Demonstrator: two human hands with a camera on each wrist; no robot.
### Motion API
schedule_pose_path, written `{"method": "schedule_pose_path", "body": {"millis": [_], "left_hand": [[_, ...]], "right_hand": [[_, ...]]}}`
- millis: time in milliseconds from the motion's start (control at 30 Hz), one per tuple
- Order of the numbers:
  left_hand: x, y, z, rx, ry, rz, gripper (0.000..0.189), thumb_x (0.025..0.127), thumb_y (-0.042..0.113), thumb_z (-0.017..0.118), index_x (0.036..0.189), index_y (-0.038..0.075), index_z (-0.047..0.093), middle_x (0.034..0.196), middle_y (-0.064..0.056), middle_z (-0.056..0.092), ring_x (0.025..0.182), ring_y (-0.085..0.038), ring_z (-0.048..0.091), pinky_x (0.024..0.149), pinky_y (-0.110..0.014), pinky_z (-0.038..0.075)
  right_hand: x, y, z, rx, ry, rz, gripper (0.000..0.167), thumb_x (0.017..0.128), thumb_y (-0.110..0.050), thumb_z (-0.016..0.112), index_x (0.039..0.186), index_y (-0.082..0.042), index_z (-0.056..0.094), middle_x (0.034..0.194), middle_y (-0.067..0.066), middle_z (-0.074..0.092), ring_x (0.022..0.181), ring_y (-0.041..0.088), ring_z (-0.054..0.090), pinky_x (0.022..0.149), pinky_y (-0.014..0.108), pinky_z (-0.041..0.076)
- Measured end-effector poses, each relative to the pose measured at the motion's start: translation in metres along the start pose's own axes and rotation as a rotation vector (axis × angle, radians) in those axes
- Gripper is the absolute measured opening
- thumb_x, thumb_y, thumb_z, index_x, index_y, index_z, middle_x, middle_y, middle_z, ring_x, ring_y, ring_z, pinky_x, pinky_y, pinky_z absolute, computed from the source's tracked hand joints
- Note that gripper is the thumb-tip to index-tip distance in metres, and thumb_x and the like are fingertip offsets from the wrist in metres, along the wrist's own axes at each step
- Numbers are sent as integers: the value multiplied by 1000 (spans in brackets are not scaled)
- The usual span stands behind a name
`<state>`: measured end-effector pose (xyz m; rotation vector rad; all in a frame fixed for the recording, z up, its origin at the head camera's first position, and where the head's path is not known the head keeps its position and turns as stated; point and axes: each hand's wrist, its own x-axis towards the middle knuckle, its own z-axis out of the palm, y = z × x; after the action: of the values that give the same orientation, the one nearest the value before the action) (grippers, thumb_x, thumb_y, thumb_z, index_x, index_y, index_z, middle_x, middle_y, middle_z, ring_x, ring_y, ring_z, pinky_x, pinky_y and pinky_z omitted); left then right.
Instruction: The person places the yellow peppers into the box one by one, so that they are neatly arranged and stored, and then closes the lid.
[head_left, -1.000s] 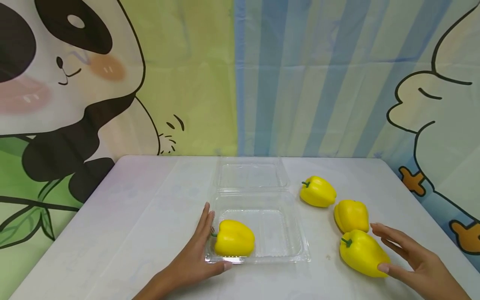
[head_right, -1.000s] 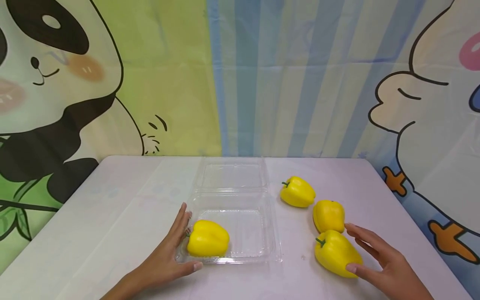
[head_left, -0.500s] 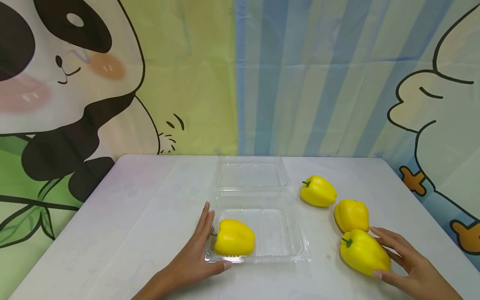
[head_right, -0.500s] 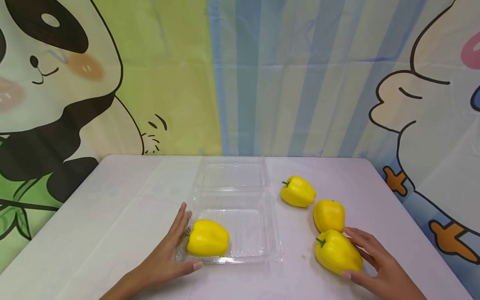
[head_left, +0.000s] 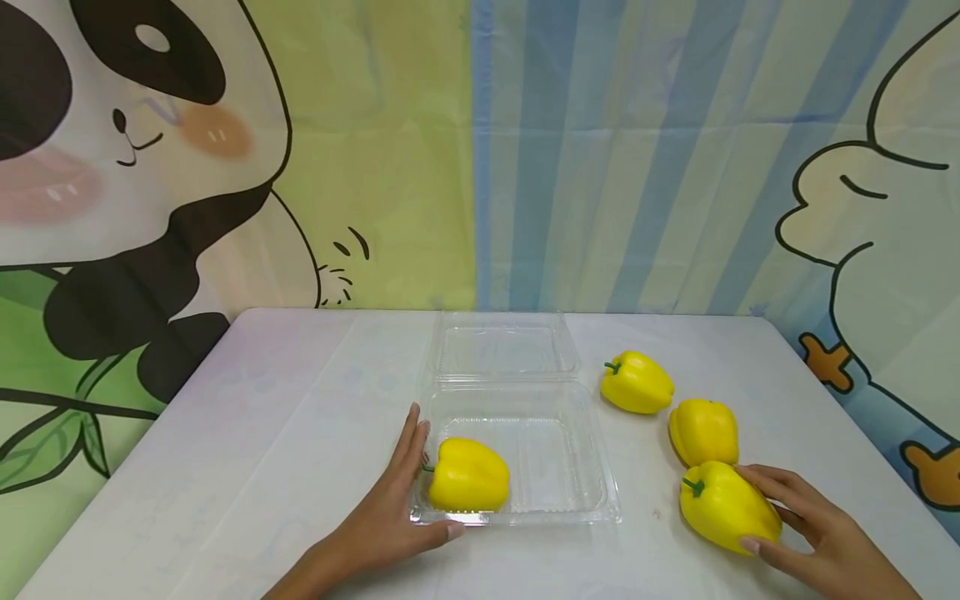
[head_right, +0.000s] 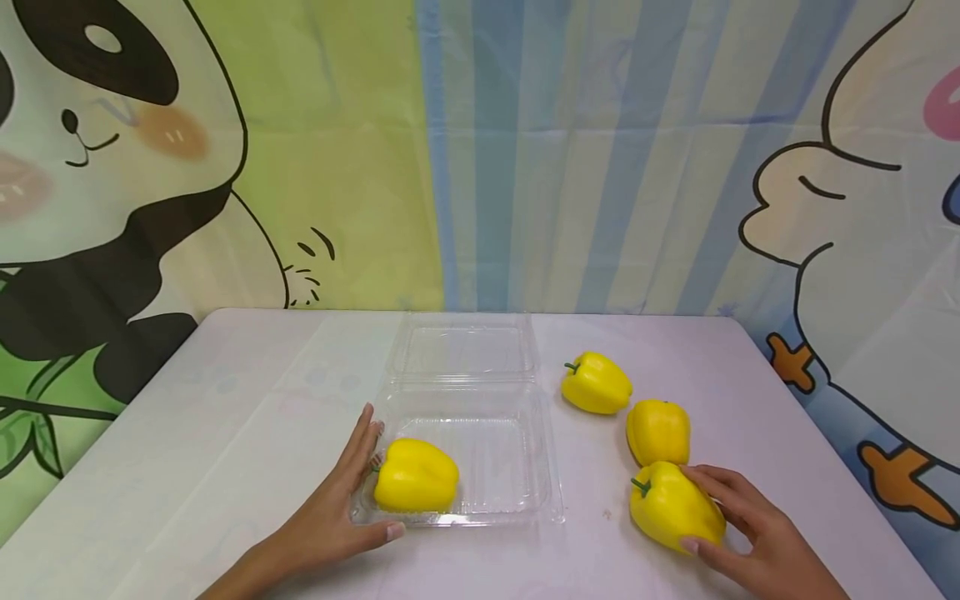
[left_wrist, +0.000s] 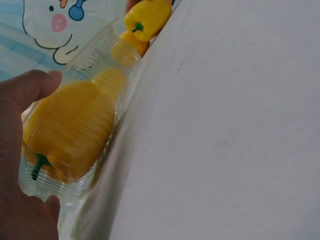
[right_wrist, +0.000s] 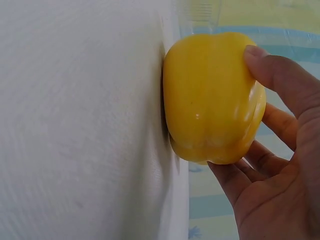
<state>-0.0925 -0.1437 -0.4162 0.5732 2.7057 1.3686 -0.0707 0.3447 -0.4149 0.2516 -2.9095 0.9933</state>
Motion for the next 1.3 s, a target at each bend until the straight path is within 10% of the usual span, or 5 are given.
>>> {"method": "schedule_pose_path", "body": {"millis": [300, 567, 933, 1300], "left_hand": [[0, 0, -1, 2, -5, -18, 120, 74, 51, 80, 157, 11, 2, 160, 11, -18, 140, -32, 29, 106, -62, 28], [0, 1, -1, -16, -11, -27, 120, 74, 50, 80, 157, 10, 3, 161, 7, -17, 138, -32, 34, 106, -63, 29], [-1, 0, -1, -4, 2, 5, 118, 75, 54, 78, 157, 8, 5, 160, 12, -18, 137, -32, 35, 105, -62, 30], [0, 0, -1, -6, 4, 3, 120, 74, 55, 78, 157, 14, 1, 162, 6, -12, 136, -29, 36, 106, -62, 29]], "right_hand": [[0, -3, 1, 14, -4, 27, 72, 75, -24, 84, 137, -7, 54, 129, 14, 49, 99, -16, 40, 73, 23, 56], [-2, -8, 2, 24, -12, 28, 72, 77, -25, 83, 139, -7, 52, 132, 14, 47, 100, -17, 38, 76, 43, 56], [0, -24, -4, 19, 31, -77, 71, 76, -22, 84, 140, -20, 53, 130, -7, 43, 109, -11, 39, 75, 14, 50], [4, -47, -4, 36, 16, -106, 73, 74, -21, 85, 140, -21, 53, 131, -3, 44, 109, -9, 40, 78, 26, 56]]}}
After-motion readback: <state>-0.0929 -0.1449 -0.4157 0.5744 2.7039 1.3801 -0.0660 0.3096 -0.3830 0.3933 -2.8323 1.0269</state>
